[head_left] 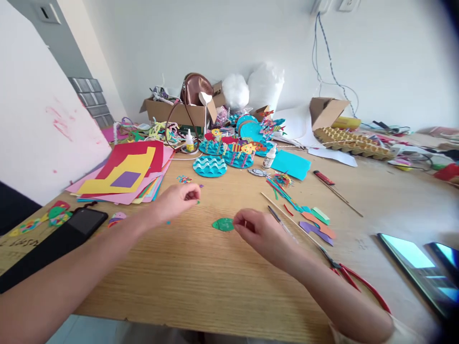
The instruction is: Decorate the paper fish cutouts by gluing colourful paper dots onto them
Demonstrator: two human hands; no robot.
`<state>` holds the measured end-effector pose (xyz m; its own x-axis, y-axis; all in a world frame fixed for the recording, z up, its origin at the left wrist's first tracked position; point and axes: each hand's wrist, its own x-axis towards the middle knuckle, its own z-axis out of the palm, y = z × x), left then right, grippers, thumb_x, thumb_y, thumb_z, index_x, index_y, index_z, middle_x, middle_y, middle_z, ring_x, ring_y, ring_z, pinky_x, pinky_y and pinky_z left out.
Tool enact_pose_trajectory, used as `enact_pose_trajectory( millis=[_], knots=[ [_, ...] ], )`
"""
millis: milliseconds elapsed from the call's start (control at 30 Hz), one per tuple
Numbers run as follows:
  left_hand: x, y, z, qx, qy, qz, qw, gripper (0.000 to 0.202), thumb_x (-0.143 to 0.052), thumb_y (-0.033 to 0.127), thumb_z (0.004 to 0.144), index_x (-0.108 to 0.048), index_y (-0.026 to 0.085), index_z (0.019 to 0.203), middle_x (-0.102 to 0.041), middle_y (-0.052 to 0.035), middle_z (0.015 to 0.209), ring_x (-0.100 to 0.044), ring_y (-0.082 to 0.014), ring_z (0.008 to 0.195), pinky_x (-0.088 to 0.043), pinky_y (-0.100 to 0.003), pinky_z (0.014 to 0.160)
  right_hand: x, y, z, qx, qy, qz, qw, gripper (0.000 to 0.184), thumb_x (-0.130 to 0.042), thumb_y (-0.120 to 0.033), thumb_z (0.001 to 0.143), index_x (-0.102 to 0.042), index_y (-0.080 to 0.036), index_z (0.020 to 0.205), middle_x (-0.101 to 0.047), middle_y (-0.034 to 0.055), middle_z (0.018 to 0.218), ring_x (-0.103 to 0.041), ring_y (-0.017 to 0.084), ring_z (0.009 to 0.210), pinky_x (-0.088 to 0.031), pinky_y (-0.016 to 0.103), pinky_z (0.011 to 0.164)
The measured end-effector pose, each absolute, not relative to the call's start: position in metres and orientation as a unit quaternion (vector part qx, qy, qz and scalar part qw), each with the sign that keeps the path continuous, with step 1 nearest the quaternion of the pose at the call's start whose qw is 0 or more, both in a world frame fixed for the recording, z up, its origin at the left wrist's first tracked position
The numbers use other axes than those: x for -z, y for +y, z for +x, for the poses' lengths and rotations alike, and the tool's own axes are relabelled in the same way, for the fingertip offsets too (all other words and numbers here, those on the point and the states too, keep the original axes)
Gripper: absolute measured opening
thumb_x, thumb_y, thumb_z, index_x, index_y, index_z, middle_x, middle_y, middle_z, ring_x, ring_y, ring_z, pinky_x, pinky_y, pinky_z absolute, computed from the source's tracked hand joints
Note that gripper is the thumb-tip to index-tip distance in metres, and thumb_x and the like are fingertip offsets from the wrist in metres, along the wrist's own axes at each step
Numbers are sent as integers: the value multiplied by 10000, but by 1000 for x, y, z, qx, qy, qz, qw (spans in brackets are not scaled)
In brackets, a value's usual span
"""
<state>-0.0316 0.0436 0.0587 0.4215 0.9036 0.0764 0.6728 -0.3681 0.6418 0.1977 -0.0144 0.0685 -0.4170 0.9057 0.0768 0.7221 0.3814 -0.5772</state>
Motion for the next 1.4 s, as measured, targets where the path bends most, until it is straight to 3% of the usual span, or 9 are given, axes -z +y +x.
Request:
enact_pose_trajectory(
  millis=[133, 367, 500, 733, 1167, 1400],
  knots=[
    [-59, 55, -80, -168, 570, 784, 181, 65, -465, 196, 678, -526, 179, 694, -529, 34, 621, -498, -115, 587, -359, -209, 536, -57, -42, 212, -227, -844, -460, 156, 183, -406, -111, 822, -548, -186, 735, -571, -3, 709, -502, 105, 639, -360, 219, 582],
    [-49, 52, -96, -89, 612, 768, 165, 122, -461, 183, 707, -581, 163, 713, -585, 3, 650, -540, -141, 609, -370, -231, 559, -46, -67, 219, -216, -852, -463, 112, 222, -358, -147, 869, -521, -185, 724, -559, 14, 733, -531, 115, 628, -383, 234, 568],
    [-50, 54, -99, -85, 589, 791, 144, 164, -458, 170, 712, -622, 167, 708, -630, -20, 752, -559, -157, 737, -384, -232, 627, -47, -71, 222, -218, -851, -463, 118, 227, -355, -156, 876, -519, -191, 723, -559, 12, 732, -539, 113, 626, -394, 236, 566],
    [-54, 45, -104, -65, 575, 802, 147, 118, -476, 185, 696, -593, 175, 685, -577, 14, 631, -521, -135, 590, -337, -223, 537, -43, -76, 231, -221, -844, -473, 118, 239, -334, -211, 896, -498, -198, 723, -551, 8, 722, -546, 115, 627, -405, 242, 564],
    [-47, 39, -96, -20, 477, 864, 162, 168, -497, 149, 744, -631, 179, 841, -621, -21, 841, -562, -147, 763, -368, -210, 651, -44, -80, 230, -214, -856, -462, 92, 234, -327, -196, 892, -508, -207, 744, -568, 7, 741, -563, 118, 639, -426, 242, 571],
    [-36, 49, -89, 0, 466, 878, 109, 173, -480, 130, 762, -623, 179, 847, -607, -27, 827, -551, -150, 751, -370, -225, 668, -43, -83, 229, -194, -871, -443, 89, 244, -320, -185, 886, -515, -206, 741, -581, 15, 738, -570, 119, 633, -445, 230, 556]
  ],
)
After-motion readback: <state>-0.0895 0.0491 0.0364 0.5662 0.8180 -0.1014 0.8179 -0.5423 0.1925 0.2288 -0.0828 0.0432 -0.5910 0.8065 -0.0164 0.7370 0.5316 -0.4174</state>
